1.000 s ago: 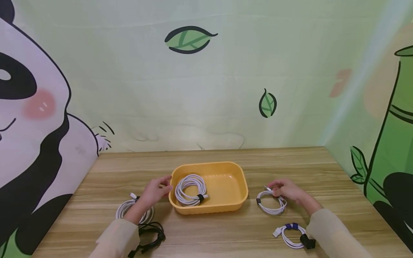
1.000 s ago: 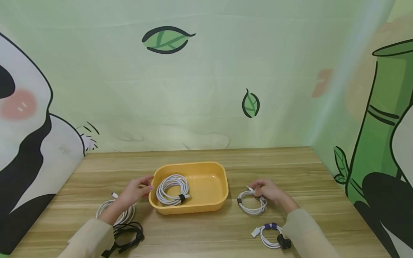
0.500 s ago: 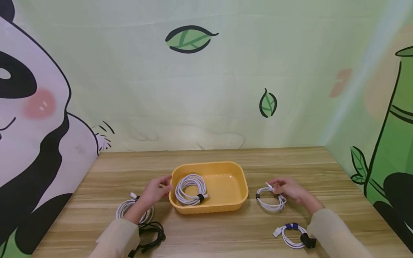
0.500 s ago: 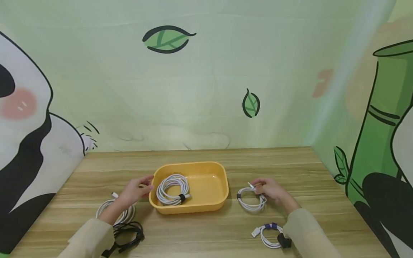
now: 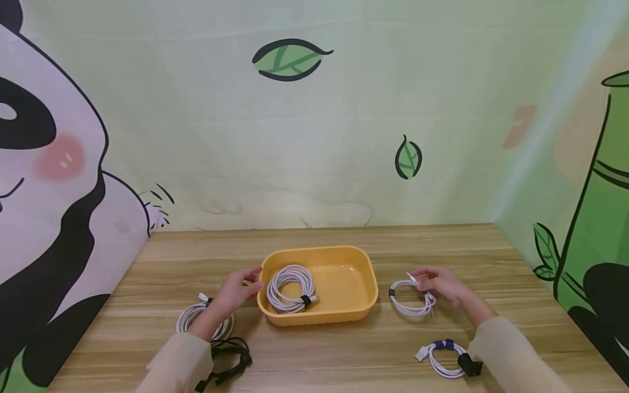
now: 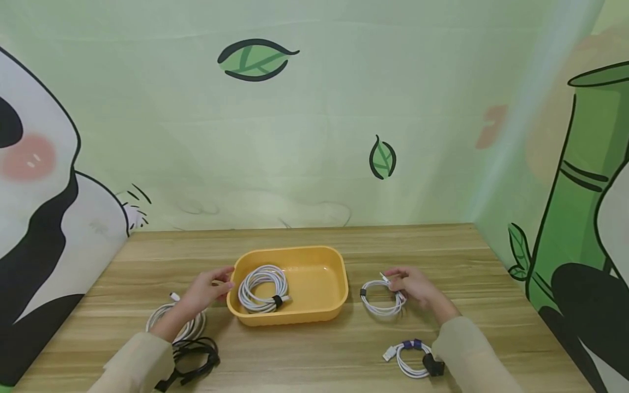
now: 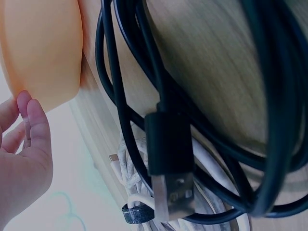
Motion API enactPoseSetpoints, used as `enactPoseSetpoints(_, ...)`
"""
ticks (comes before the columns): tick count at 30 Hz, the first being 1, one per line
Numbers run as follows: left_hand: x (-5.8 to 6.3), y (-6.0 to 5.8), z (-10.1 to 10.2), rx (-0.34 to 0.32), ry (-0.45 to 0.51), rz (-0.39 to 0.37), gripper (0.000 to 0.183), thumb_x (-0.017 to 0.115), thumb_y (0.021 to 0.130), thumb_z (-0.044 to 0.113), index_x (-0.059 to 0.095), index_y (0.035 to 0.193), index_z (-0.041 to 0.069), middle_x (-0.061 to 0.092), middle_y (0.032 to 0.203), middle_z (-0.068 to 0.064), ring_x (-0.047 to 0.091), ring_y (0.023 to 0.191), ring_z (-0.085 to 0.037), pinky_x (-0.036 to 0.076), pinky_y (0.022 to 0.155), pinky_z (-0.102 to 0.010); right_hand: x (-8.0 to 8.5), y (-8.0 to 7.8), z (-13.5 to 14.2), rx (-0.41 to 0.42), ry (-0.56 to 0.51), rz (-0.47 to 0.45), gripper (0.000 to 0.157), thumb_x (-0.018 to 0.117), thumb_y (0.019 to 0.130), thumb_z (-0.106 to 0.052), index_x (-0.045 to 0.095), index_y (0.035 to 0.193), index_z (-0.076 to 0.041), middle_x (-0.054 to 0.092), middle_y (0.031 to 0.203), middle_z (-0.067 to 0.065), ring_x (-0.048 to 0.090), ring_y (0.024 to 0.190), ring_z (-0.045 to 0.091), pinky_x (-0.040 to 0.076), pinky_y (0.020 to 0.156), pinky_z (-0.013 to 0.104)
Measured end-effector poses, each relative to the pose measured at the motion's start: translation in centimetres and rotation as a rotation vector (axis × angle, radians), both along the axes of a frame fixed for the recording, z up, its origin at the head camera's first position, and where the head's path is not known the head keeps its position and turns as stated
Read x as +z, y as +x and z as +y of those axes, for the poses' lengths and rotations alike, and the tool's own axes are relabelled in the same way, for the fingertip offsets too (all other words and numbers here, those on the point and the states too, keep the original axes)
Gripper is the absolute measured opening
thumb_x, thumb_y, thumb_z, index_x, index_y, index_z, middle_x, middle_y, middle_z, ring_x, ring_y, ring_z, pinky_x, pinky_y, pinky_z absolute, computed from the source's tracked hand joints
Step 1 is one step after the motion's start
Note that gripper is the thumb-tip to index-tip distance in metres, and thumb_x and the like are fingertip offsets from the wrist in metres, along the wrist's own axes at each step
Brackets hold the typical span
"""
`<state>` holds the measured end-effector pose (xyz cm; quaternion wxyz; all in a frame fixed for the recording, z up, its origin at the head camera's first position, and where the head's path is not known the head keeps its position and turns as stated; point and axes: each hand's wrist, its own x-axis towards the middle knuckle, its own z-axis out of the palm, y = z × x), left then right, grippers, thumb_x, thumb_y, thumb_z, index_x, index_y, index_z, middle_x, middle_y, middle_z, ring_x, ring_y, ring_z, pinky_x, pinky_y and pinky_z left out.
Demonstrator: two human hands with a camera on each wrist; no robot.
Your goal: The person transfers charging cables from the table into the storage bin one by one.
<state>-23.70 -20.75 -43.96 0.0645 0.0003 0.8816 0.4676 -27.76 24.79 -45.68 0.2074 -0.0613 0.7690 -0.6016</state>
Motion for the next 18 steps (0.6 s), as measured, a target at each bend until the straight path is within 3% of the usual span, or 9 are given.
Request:
enactPoseSetpoints(9,0.0,0.0,-0.1,-0.006,-0.012,0.012,0.044,0.054,0.086,0.008,0.044,0.128,-0.001,0.055,0.098,-0.014,0.056,0.080,-0.016,0.054,0.070,-0.032,0.8,0.0,-0.4,-0.053,-0.006,-0.021,0.044,0.052,0.080,0.002,0.040,0.121,0.012,0.051,0.082,-0.003,0.052,0.067,0.006,0.046,0.056,0.017)
enactPoseSetpoints(18,-0.1,0.0,0.0,-0.004,-0.011,0.016,0.044,0.055,0.086,0.008,0.044,0.128,0.000,0.055,0.099,-0.014,0.056,0.081,-0.016,0.054,0.071,-0.032,1.6,-0.1,-1.0,-0.031,-0.017,0.026,0.045,0.052,0.081,0.001,0.039,0.122,0.014,0.052,0.085,0.000,0.053,0.072,0.009,0.047,0.059,0.018)
